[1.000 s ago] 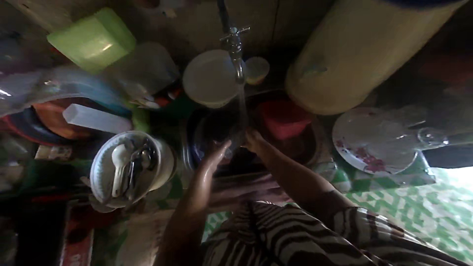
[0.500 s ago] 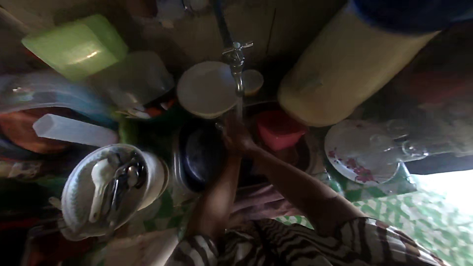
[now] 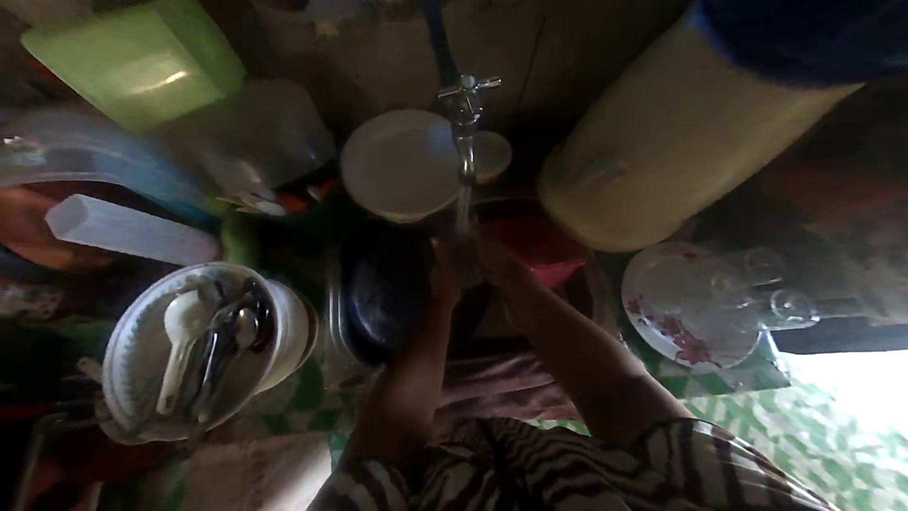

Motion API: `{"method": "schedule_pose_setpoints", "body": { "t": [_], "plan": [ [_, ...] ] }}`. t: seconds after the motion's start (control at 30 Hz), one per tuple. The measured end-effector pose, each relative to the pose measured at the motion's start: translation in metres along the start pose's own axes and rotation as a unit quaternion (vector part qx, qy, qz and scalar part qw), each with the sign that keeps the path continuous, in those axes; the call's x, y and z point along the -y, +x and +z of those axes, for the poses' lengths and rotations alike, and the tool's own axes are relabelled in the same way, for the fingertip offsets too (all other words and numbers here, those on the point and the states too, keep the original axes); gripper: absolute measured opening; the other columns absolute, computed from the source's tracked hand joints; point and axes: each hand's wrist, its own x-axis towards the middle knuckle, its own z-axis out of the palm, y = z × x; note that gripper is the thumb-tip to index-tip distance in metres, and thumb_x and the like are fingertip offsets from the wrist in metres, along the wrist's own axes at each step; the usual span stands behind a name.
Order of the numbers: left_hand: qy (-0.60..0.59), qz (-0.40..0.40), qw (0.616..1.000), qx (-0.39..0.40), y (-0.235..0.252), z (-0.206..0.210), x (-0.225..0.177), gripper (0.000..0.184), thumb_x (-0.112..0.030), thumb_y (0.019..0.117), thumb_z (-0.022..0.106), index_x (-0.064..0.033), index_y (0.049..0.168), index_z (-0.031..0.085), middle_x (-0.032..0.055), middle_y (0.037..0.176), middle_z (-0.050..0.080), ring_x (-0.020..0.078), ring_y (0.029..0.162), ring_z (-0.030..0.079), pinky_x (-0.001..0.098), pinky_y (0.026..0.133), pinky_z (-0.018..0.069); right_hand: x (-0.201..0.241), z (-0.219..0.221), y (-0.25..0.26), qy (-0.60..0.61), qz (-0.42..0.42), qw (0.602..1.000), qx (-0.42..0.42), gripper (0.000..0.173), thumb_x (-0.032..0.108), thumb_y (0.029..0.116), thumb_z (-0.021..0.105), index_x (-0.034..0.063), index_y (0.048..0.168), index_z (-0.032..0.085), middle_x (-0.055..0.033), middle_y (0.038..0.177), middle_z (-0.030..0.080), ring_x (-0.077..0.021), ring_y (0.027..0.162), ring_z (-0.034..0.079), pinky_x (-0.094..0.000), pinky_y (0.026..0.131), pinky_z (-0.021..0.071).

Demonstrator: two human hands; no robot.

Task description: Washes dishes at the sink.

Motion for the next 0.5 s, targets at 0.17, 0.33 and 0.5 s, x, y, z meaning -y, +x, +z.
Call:
{"method": "schedule_pose_setpoints", "body": {
  "t": [0.17,0.33,0.5],
  "plan": [
    [0.087,0.029,0.995,-0.045,-0.008,0.014,-0.016,0.051,-0.032,0.1104,0.047,-0.0055,0.154,0.041,0.02,0.148,0.053,0.0294,0.133,0.054,0.0482,0.111,0.0456,0.009,0.021,-0.005,-0.258,-0.06,0.959,-0.096,0.048,0.03,0.1062,0.054,0.0058,0.147,0.051,-0.0237,0.134,0.062,-0.0387,0.123,0.061,-0.0577,0.104,0.0488],
    [-0.063,0.053,0.994,0.067,0.0,-0.007,-0.003,0.072,-0.068,0.1046,0.023,-0.015,0.144,0.053,0.0103,0.129,0.065,0.0199,0.112,0.064,0.0442,0.093,0.0558,-0.001,0.031,-0.04,-0.187,-0.2,0.961,-0.038,0.053,0.028,0.1101,0.045,0.0021,0.156,0.038,-0.0227,0.159,0.04,-0.0365,0.142,0.045,-0.0546,0.116,0.0391],
    [-0.078,-0.072,0.989,0.107,-0.003,-0.009,-0.003,0.102,-0.093,0.084,0.009,-0.0234,0.139,0.058,0.0089,0.119,0.07,0.023,0.101,0.067,0.0465,0.08,0.0587,-0.005,0.011,-0.005,-0.106,-0.125,0.987,-0.008,0.055,0.035,0.1088,0.047,0.0056,0.155,0.039,-0.0212,0.147,0.053,-0.0299,0.131,0.056,-0.0494,0.11,0.0465]
  ]
}}
